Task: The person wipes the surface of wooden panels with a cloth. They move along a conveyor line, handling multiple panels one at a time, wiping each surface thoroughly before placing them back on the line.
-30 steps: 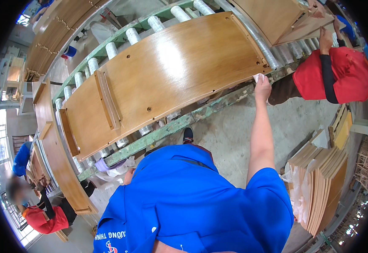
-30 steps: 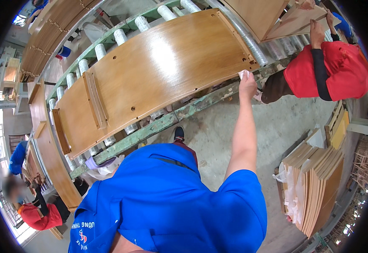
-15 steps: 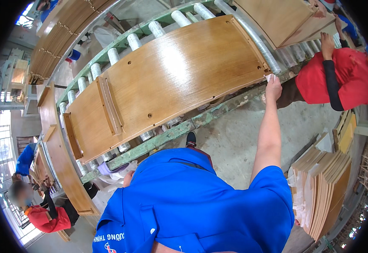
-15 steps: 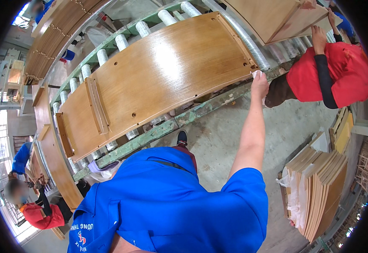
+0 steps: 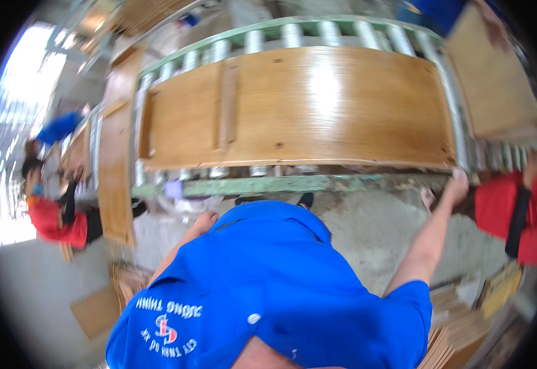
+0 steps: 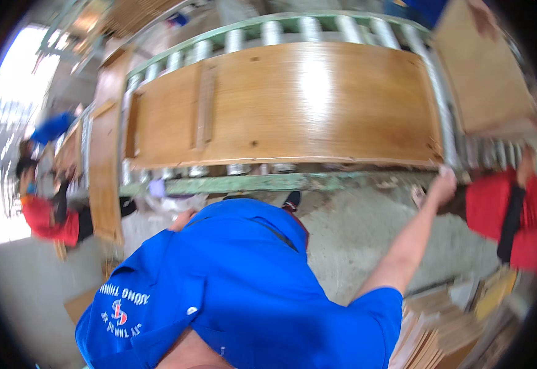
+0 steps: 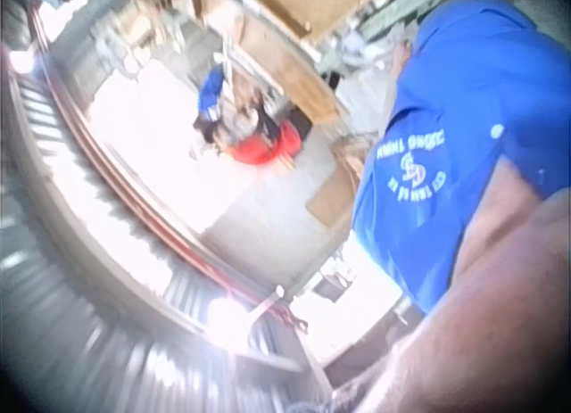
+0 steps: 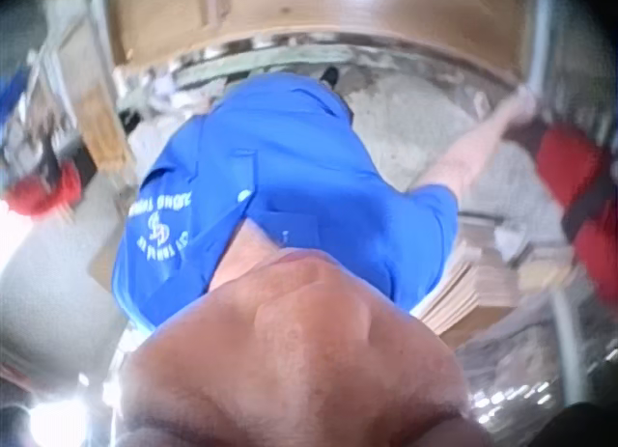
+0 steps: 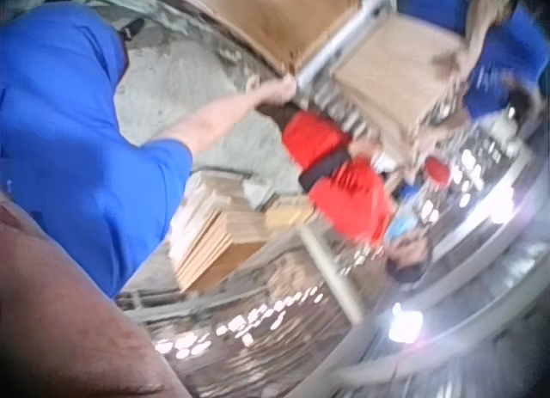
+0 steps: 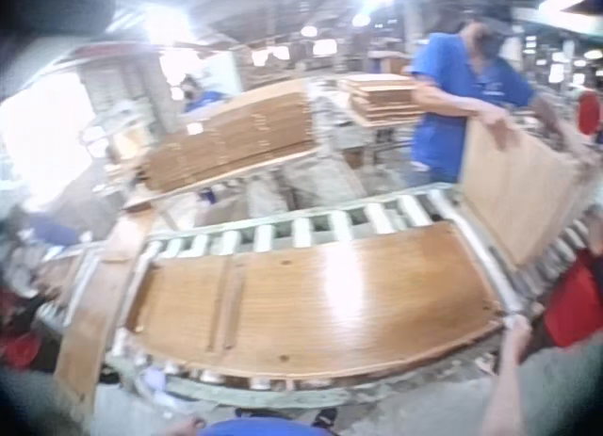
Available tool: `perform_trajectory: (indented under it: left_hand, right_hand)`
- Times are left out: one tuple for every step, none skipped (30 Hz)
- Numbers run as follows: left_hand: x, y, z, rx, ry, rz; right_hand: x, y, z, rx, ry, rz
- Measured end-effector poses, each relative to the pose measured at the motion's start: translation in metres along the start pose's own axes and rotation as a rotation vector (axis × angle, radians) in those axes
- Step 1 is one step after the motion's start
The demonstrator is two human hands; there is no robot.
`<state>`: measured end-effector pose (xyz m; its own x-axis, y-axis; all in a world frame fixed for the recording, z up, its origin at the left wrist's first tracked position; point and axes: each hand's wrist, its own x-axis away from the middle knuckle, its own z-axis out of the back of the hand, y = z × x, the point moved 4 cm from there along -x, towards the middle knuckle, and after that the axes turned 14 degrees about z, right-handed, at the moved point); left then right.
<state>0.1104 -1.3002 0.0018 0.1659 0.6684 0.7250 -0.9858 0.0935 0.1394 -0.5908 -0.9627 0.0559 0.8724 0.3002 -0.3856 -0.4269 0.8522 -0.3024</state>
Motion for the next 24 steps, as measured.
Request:
perform_trajectory:
  left_hand:
    - [0.001, -0.004, 0.002, -0.014, 0.002, 0.033]
    - [0.000, -0.010, -0.001, -0.004, -0.006, 0.045]
    - [0.005, -0.014, -0.003, 0.015, 0.011, 0.076]
    - [0.008, -0.013, 0.000, 0.029, 0.028, 0.083]
    - [0.008, -0.017, 0.000, 0.039, 0.024, 0.076]
    - [0.012, -0.026, -0.009, 0.068, 0.027, 0.078]
    - [0.011, -0.027, -0.006, 0.054, 0.027, 0.082]
    - [0.011, -0.030, -0.004, 0.049, 0.024, 0.104]
    - [0.008, -0.030, -0.004, 0.046, 0.016, 0.116]
    - [0.004, -0.031, -0.006, 0.050, 0.003, 0.119]
    - [0.002, -0.032, -0.004, 0.041, 0.008, 0.123]
    - [0.004, -0.036, -0.008, 0.045, 0.010, 0.136]
    - [0.003, -0.040, -0.011, 0.048, 0.010, 0.138]
    - [0.001, -0.043, -0.015, 0.051, 0.004, 0.130]
    - [-0.002, -0.045, -0.016, 0.055, -0.001, 0.120]
    - [-0.005, -0.047, -0.015, 0.058, -0.006, 0.104]
    - [-0.009, -0.047, -0.012, 0.049, 0.004, 0.073]
    - [-0.013, -0.045, -0.009, 0.035, 0.011, 0.036]
    - [-0.017, -0.043, -0.004, 0.018, 0.018, -0.001]
    - [-0.018, -0.044, -0.003, 0.020, 0.018, -0.031]
    - [-0.015, -0.048, -0.005, 0.026, 0.011, -0.051]
    - [-0.016, -0.048, -0.001, 0.022, 0.013, -0.090]
    - [-0.017, -0.044, 0.003, -0.027, -0.035, -0.131]
    - [-0.017, -0.036, 0.009, -0.076, -0.088, -0.176]
  right_hand:
    - [-0.001, 0.006, -0.004, 0.078, -0.084, -0.024]
    - [-0.007, 0.008, -0.003, 0.023, -0.044, 0.010]
    - [-0.005, 0.010, -0.010, -0.024, -0.065, -0.140]
    - [-0.002, 0.017, -0.011, -0.035, -0.010, -0.147]
    - [-0.005, 0.019, -0.009, -0.091, 0.124, -0.102]
    - [-0.009, 0.012, -0.008, -0.163, 0.256, -0.039]
    - [0.002, 0.030, -0.020, -0.730, 0.225, -0.435]
    - [0.012, 0.029, -0.035, -1.292, 0.149, -0.831]
    - [0.016, 0.023, -0.034, -1.700, 0.207, -0.703]
    - [0.017, 0.011, -0.029, -2.099, 0.261, -0.540]
    - [0.029, 0.001, -0.031, -2.249, 0.263, -0.514]
    - [0.041, -0.017, -0.032, -2.400, 0.246, -0.487]
    - [0.052, -0.037, -0.032, -2.460, 0.231, -0.504]
    - [0.063, -0.055, -0.029, -2.517, 0.223, -0.516]
    - [0.072, -0.073, -0.025, -2.568, 0.214, -0.510]
    - [0.081, -0.093, -0.020, -2.675, 0.140, -0.477]
    - [0.087, -0.109, -0.015, -2.730, 0.055, -0.443]
    - [0.095, -0.122, -0.008, -2.776, -0.022, -0.403]
    - [0.101, -0.134, -0.004, -2.784, -0.105, -0.411]
    - [0.107, -0.157, 0.001, -2.786, -0.198, -0.430]
    - [0.112, -0.190, 0.009, -2.779, -0.303, -0.463]
    - [0.117, -0.215, 0.018, -2.736, -0.361, -0.493]
    - [0.122, -0.240, 0.024, -2.689, -0.418, -0.523]
    - [0.130, -0.263, 0.029, -2.634, -0.470, -0.551]
